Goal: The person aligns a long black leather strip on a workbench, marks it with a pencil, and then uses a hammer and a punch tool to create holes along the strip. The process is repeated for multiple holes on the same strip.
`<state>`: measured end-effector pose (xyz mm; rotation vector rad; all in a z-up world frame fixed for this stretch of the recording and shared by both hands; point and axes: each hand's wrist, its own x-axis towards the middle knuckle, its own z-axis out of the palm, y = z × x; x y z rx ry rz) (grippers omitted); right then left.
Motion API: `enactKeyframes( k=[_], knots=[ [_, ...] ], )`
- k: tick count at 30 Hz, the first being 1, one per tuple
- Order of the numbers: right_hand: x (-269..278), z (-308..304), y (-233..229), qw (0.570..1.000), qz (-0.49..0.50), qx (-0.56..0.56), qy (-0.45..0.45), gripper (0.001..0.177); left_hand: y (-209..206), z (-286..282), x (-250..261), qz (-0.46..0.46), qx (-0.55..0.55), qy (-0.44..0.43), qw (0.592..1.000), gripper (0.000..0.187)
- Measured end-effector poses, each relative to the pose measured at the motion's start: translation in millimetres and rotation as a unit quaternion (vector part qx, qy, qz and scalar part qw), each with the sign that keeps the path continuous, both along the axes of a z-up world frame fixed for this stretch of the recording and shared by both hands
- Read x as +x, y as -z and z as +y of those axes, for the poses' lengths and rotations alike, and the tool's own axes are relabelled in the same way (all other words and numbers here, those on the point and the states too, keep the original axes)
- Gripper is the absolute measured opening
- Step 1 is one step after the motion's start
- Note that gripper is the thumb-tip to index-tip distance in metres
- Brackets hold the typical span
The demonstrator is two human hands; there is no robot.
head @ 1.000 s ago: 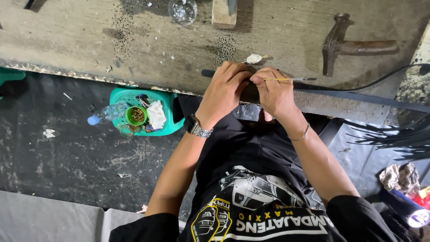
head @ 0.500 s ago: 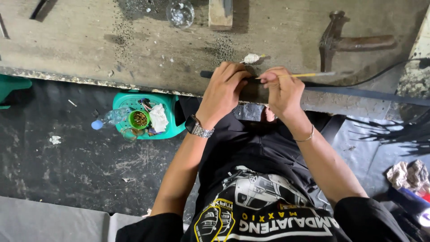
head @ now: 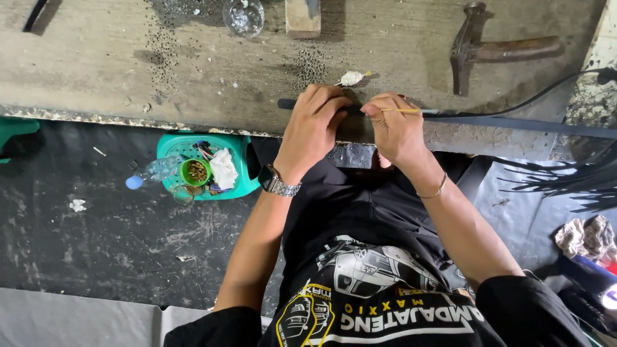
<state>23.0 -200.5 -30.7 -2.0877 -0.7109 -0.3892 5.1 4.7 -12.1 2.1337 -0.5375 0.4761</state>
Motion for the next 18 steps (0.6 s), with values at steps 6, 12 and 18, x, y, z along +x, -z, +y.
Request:
enactKeyframes(
  k=[6, 12, 18],
  knots=[
    [-2, -2, 2, 0.996, -0.032, -0.084, 0.009, 0.031, -2, -1, 0, 0.001, 0.005, -0.005, 1.0, 0.011],
    [-2, -19, -13, 0.992, 0.084, 0.084, 0.04, 0.033, 1, -1, 0, -0.005, 0.01, -0.008, 1.0, 0.01],
    [-1, -21, -2, 0.997, 0.046, 0.061, 0.017, 0.027, -8, 0, 0, -0.002, 0.015, 0.006, 1.0, 0.01]
  ],
)
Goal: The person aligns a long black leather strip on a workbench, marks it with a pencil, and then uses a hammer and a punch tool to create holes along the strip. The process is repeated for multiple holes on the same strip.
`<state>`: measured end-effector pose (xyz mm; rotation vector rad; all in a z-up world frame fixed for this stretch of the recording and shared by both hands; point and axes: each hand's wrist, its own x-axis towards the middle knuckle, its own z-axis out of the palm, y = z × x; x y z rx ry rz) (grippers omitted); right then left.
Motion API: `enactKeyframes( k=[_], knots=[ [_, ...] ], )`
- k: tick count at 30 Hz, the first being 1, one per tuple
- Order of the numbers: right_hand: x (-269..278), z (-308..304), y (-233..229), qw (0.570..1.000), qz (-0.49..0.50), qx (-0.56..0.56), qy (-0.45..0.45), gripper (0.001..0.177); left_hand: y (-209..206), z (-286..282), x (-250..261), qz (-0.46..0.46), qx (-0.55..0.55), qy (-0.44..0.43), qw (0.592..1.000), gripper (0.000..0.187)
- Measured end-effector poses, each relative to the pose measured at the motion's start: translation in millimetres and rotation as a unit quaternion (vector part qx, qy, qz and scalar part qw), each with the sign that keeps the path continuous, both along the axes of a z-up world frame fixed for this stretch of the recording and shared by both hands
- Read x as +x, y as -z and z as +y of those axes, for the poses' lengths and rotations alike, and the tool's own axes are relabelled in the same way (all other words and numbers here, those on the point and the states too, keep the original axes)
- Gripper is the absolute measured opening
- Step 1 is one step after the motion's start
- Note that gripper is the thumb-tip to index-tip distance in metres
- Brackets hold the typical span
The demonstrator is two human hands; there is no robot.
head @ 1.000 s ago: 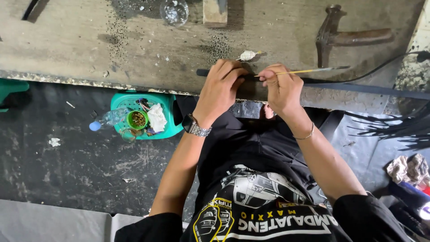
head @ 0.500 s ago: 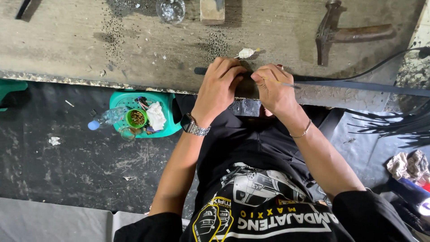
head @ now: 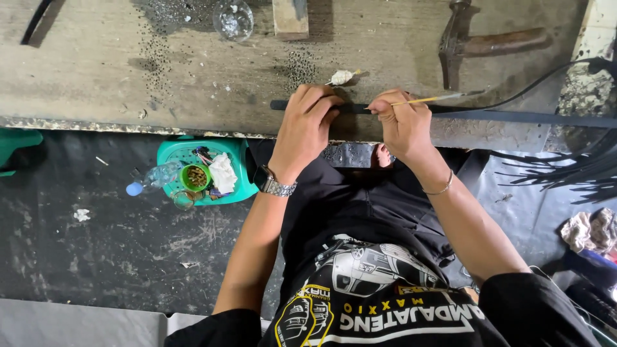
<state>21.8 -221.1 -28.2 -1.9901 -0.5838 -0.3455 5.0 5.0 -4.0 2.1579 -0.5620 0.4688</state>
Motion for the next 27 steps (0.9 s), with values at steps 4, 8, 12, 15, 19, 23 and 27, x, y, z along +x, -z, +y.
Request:
enactKeyframes(
  k=[4, 8, 12, 15, 19, 23, 27],
  knots=[
    [0, 1, 0, 1.0, -0.013, -0.007, -0.015, 0.025, 0, 0, 0, -0.004, -0.005, 0.003, 1.0, 0.009],
    [-1, 2, 0, 1.0, -0.014, -0.004, -0.017, 0.025, -2, 0, 0, -0.003, -0.008, 0.003, 1.0, 0.008],
    [-1, 0, 2, 0.997, -0.039, -0.06, -0.018, 0.026, -3, 0, 0, 0.007, 0.001, 0.0, 1.0, 0.008],
    [-1, 2, 2, 0.989, -0.088, -0.12, -0.017, 0.028, -4, -1, -2, 0.007, -0.005, -0.005, 1.0, 0.009],
    [-3, 0, -3, 0.996, -0.055, -0.067, -0.011, 0.023, -6, -1, 0, 0.003, 0.001, -0.003, 1.0, 0.007],
    [-9, -16, -6, 0.998, 0.026, 0.059, 0.015, 0.036, -5, -2, 0, -0.001, 0.006, -0.008, 1.0, 0.007],
    [-10, -19, -8, 0.997, 0.031, 0.067, 0.011, 0.034, 3, 0, -1, 0.006, 0.016, -0.004, 1.0, 0.008]
  ],
)
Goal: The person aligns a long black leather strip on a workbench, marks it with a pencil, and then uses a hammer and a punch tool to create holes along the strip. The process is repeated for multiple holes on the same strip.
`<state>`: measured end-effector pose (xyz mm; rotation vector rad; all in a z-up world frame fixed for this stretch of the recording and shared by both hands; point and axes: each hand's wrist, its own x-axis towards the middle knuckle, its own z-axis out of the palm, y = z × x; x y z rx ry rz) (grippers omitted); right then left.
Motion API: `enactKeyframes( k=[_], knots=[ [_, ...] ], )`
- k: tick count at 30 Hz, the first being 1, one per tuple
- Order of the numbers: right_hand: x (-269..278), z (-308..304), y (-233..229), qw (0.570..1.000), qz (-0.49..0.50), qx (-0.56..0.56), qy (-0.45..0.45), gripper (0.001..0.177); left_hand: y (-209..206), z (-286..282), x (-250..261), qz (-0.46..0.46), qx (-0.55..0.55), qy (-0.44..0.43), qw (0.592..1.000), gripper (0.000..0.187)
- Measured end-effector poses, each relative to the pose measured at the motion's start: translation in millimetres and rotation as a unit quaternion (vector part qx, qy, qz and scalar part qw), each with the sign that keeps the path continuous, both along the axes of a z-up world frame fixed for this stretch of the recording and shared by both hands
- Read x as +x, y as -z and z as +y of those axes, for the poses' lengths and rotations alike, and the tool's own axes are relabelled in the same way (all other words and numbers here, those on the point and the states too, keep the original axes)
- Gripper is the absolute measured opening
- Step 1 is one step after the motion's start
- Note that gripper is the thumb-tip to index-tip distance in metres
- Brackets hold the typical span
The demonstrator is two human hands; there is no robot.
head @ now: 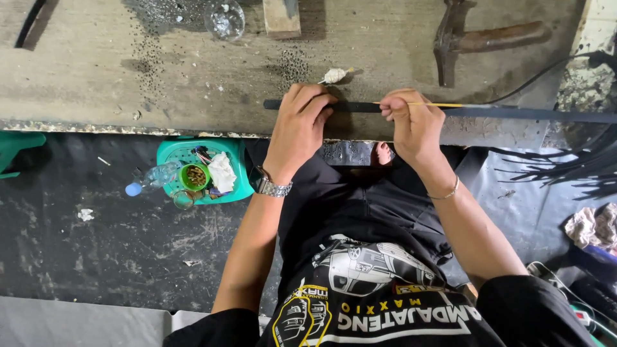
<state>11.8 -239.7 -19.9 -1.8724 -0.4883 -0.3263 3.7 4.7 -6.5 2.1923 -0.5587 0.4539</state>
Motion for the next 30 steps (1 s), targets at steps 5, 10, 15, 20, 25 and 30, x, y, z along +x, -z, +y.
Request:
enactKeyframes(
  k=[5, 10, 15, 20, 25, 30],
  knots=[
    [3, 3, -3, 1.0, 0.024, 0.012, -0.004, 0.031, -9, -3, 0, -0.014, 0.061, -0.007, 0.998, 0.01],
    [3, 5, -9, 1.0, 0.028, 0.007, 0.001, 0.03, -26, -32, 0, 0.005, 0.113, -0.016, 0.993, 0.013],
    [3, 5, -9, 1.0, 0.022, 0.014, 0.001, 0.028, 1, -47, 10, -0.05, 0.073, 0.015, 0.996, 0.021],
    [1, 3, -8, 1.0, 0.016, 0.025, 0.003, 0.029, 9, -47, 13, -0.041, 0.029, 0.022, 0.998, 0.02],
    [2, 2, -6, 1.0, -0.017, -0.008, -0.003, 0.027, 1, -48, 11, -0.049, 0.015, 0.018, 0.999, 0.014],
    [3, 7, -8, 0.998, -0.045, -0.045, -0.004, 0.023, 4, -48, 11, -0.064, 0.015, 0.012, 0.998, 0.015]
  ],
)
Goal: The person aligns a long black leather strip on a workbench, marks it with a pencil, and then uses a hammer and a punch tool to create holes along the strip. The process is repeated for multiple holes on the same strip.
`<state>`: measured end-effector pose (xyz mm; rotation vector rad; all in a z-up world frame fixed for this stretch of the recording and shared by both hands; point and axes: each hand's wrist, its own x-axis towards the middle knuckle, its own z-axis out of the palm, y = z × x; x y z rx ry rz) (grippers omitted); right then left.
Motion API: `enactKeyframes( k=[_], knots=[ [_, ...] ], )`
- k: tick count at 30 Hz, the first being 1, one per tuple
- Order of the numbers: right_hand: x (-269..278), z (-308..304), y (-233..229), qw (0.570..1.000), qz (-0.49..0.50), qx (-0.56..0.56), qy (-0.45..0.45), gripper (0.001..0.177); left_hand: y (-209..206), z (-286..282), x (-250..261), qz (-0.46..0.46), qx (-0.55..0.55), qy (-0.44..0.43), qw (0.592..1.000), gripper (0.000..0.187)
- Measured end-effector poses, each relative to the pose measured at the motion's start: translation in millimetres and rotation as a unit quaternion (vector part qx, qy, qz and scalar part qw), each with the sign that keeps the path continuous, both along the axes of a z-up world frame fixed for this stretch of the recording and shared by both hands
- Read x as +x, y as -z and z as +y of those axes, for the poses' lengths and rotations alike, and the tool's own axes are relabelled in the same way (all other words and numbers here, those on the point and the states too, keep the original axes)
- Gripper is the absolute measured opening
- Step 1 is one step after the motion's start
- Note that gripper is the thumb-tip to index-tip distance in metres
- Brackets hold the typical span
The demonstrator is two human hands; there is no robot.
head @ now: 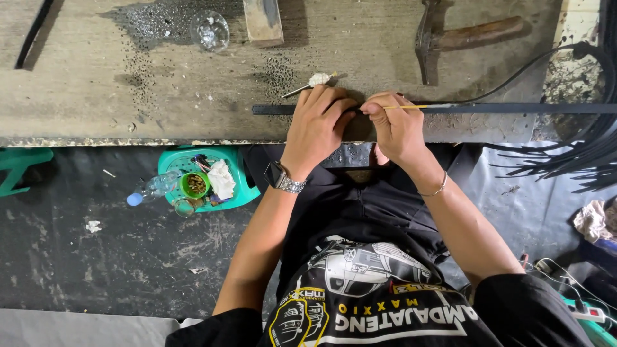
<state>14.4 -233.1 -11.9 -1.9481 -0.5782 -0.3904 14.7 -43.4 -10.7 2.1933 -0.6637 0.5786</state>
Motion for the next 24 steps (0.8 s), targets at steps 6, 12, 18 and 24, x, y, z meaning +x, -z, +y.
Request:
enactKeyframes(
  k=[6, 12, 18, 24],
  knots=[
    [0, -2, 5, 1.0, -0.016, -0.02, -0.009, 0.022, -3, -1, 1, -0.007, -0.009, 0.001, 1.0, 0.011],
    [1, -2, 4, 1.0, -0.016, -0.022, -0.009, 0.023, -1, 0, -1, -0.01, -0.001, -0.012, 1.0, 0.013],
    [0, -3, 6, 1.0, -0.01, -0.022, -0.006, 0.023, -2, 0, 0, -0.011, -0.001, 0.0, 1.0, 0.011],
    [0, -4, 22, 0.996, -0.05, -0.07, -0.003, 0.023, -8, 0, 0, -0.003, 0.0, 0.002, 1.0, 0.01]
  ],
)
